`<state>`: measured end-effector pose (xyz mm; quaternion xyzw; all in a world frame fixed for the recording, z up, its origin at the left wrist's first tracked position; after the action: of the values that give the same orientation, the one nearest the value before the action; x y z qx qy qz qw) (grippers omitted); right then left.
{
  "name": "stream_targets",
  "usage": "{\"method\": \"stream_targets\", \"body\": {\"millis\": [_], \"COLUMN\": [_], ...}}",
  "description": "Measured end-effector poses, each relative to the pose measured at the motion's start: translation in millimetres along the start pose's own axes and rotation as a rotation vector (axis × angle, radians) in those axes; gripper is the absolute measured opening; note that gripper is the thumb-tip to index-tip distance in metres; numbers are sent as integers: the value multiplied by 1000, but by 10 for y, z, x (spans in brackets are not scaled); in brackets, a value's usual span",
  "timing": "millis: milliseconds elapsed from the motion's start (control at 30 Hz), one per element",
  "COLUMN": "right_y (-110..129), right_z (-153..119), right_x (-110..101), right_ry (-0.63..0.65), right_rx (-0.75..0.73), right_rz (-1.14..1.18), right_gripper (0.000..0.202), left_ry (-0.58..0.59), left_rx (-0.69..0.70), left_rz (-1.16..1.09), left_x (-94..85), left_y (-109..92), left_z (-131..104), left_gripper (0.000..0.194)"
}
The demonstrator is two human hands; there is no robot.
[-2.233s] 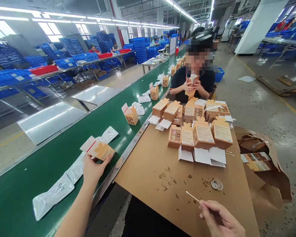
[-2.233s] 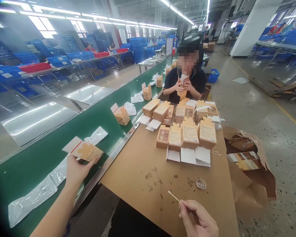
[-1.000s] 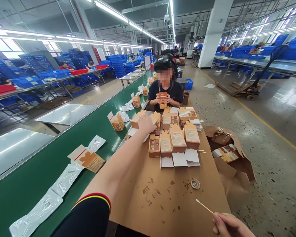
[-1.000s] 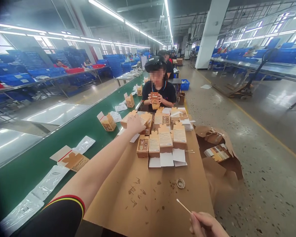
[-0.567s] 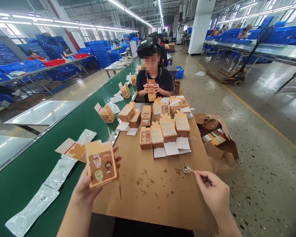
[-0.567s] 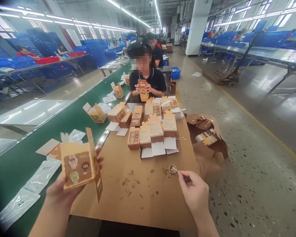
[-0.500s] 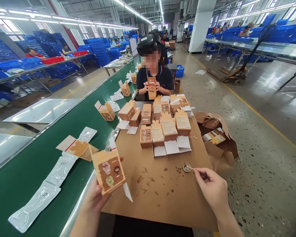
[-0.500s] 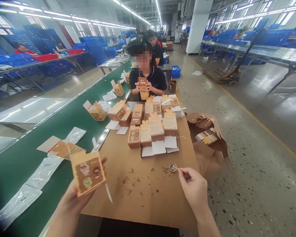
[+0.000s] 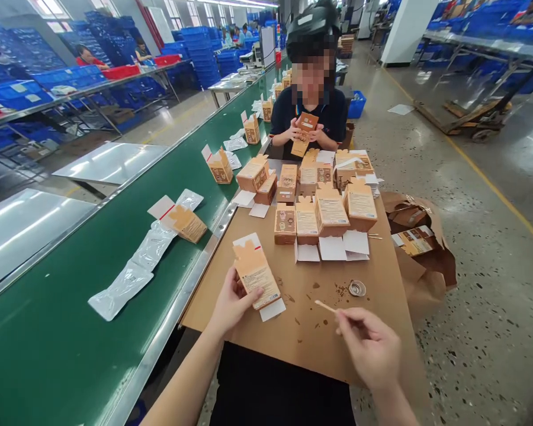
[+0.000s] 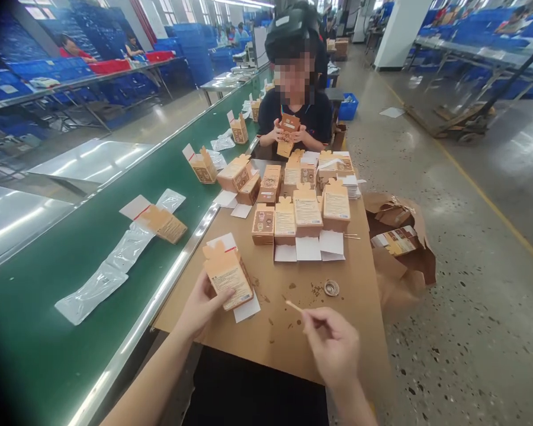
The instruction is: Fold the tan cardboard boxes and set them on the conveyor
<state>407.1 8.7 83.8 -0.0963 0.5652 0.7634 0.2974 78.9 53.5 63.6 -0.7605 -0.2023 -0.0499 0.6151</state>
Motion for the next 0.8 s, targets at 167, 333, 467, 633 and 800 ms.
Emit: {"method": "stream_targets", "body": {"millis": [167, 333, 467, 633, 800], "right_y": [316, 287, 230, 160, 83], "right_z": [-218, -259, -234, -201, -223], "right_x": [700, 953, 959, 844, 541], "right_ry": [187, 247, 243, 197, 118], "right_rx": [-93, -100, -82, -41, 1], "right_rz": [114, 110, 91, 72, 55], "right_gripper": [24, 29, 31, 34, 34], "left_ry": [66, 68, 87, 97, 94], "left_rx": [-14, -27, -27, -16, 41], "left_rz": [11, -7, -12, 8, 154], "left_x": [56, 28, 27, 39, 27], "left_y": [13, 61, 69, 55, 81], "left_z": [27, 37, 31, -15, -157], "left_gripper": [92, 94, 94, 91, 94]}}
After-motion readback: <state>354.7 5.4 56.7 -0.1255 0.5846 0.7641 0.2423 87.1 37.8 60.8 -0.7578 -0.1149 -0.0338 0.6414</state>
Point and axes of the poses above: each hand's wrist, its own z-axis towards the middle knuckle, its own x-axis out of the palm, y = z × x, the point moved 2 cm from there along z, towards the middle knuckle, and after that the axes turned 14 degrees about -z, right-handed, at the moved point
